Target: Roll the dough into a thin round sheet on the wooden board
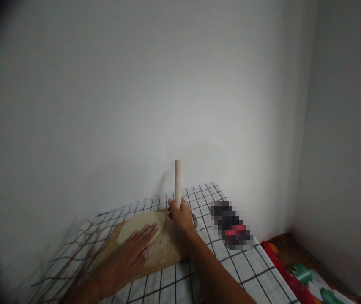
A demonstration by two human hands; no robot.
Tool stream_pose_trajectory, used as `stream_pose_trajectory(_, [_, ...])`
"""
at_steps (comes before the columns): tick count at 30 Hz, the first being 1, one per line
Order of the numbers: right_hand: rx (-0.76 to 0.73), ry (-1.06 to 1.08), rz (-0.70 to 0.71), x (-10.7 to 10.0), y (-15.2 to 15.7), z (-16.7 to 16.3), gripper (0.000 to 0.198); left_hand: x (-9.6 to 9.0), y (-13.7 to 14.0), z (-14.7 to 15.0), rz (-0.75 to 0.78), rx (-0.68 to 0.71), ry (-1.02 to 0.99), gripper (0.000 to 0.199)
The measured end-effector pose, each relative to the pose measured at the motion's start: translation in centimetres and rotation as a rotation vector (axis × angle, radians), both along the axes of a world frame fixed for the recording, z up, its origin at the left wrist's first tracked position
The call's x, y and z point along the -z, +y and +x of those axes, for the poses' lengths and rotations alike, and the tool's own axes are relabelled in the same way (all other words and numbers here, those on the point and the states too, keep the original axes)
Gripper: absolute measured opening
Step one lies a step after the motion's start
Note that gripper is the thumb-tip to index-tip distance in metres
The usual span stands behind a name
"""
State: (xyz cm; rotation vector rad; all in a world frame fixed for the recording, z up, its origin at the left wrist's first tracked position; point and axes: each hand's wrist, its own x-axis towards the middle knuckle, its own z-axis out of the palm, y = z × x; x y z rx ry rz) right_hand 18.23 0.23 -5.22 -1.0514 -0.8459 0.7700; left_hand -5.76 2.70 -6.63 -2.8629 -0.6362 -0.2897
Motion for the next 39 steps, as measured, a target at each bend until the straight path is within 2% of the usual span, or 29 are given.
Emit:
stream_pose_trajectory(3, [-0.008, 0.003, -0.002, 0.0, 0.0, 0.0, 0.040, -0.1, -0.7, -0.9, -0.059, 0.004, 0.040, 0.062])
stream_pose_trajectory(5, [-0.006, 0.000, -0.018, 0.0, -0.1, 0.0, 0.039, 0.3, -0.2, -1.4, -0.081, -0.020, 0.046, 0.060])
stream_pose_trajectory(8, [-0.005, -0.011, -0.021, -0.1, -0.1, -0.1, 0.039, 0.9, 2.6, -1.4, -0.135, -0.058, 0.071, 0.056])
stream_pose_trajectory(10, [-0.011, -0.005, -0.005, -0.1, 0.0, -0.1, 0.039, 0.6, 5.5, -0.7, -0.187, -0.162, 0.025, 0.052])
stream_pose_trajectory(12, [-0.015, 0.009, 0.007, -0.1, 0.1, -0.1, 0.039, -0.4, 8.5, 0.1, -0.269, -0.347, -0.118, 0.059])
stream_pose_trajectory(13, [-0.014, 0.017, 0.009, 0.0, 0.2, -0.1, 0.040, -1.1, 9.9, 0.5, -0.333, -0.373, -0.179, 0.061])
stream_pose_trajectory(17, [-0.020, 0.044, 0.016, 0.1, 0.5, 0.0, 0.039, -4.3, 13.0, 1.1, -0.656, -0.322, -0.263, 0.058])
stream_pose_trajectory(19, [-0.016, 0.058, 0.017, 0.2, 0.6, 0.0, 0.037, -5.2, 13.3, 1.0, -0.718, -0.284, -0.331, 0.054])
stream_pose_trajectory(21, [-0.007, 0.067, 0.015, 0.3, 0.7, 0.0, 0.036, -5.5, 13.2, 0.5, -0.727, -0.276, -0.378, 0.054])
stream_pose_trajectory(23, [-0.007, 0.068, 0.014, 0.4, 0.8, 0.1, 0.035, -5.5, 12.8, -0.1, -0.718, -0.285, -0.344, 0.057])
stream_pose_trajectory(25, [-0.018, 0.061, 0.008, 0.4, 0.8, 0.1, 0.035, -5.4, 12.1, -0.8, -0.647, -0.304, -0.321, 0.055])
stream_pose_trajectory(27, [-0.029, 0.055, 0.006, 0.3, 0.6, 0.1, 0.034, -5.3, 11.0, -1.3, -0.587, -0.313, -0.344, 0.051])
stream_pose_trajectory(29, [-0.032, 0.060, 0.004, 0.2, 0.5, 0.1, 0.031, -5.3, 9.6, -1.5, -0.592, -0.327, -0.413, 0.053])
stream_pose_trajectory(32, [-0.025, 0.074, -0.002, 0.1, 0.3, 0.0, 0.028, -5.9, 7.1, -1.4, -0.545, -0.374, -0.532, 0.051])
stream_pose_trajectory(35, [-0.024, 0.083, 0.008, 0.1, 0.3, 0.0, 0.028, -7.6, 4.9, -1.1, -0.377, -0.391, -0.551, 0.044])
stream_pose_trajectory(37, [-0.027, 0.086, 0.027, 0.2, 0.4, 0.0, 0.030, -9.4, 3.6, -0.8, -0.298, -0.328, -0.500, 0.041])
stream_pose_trajectory(39, [-0.029, 0.090, 0.035, 0.2, 0.4, 0.0, 0.031, -11.5, 2.6, -0.4, -0.281, -0.245, -0.431, 0.038])
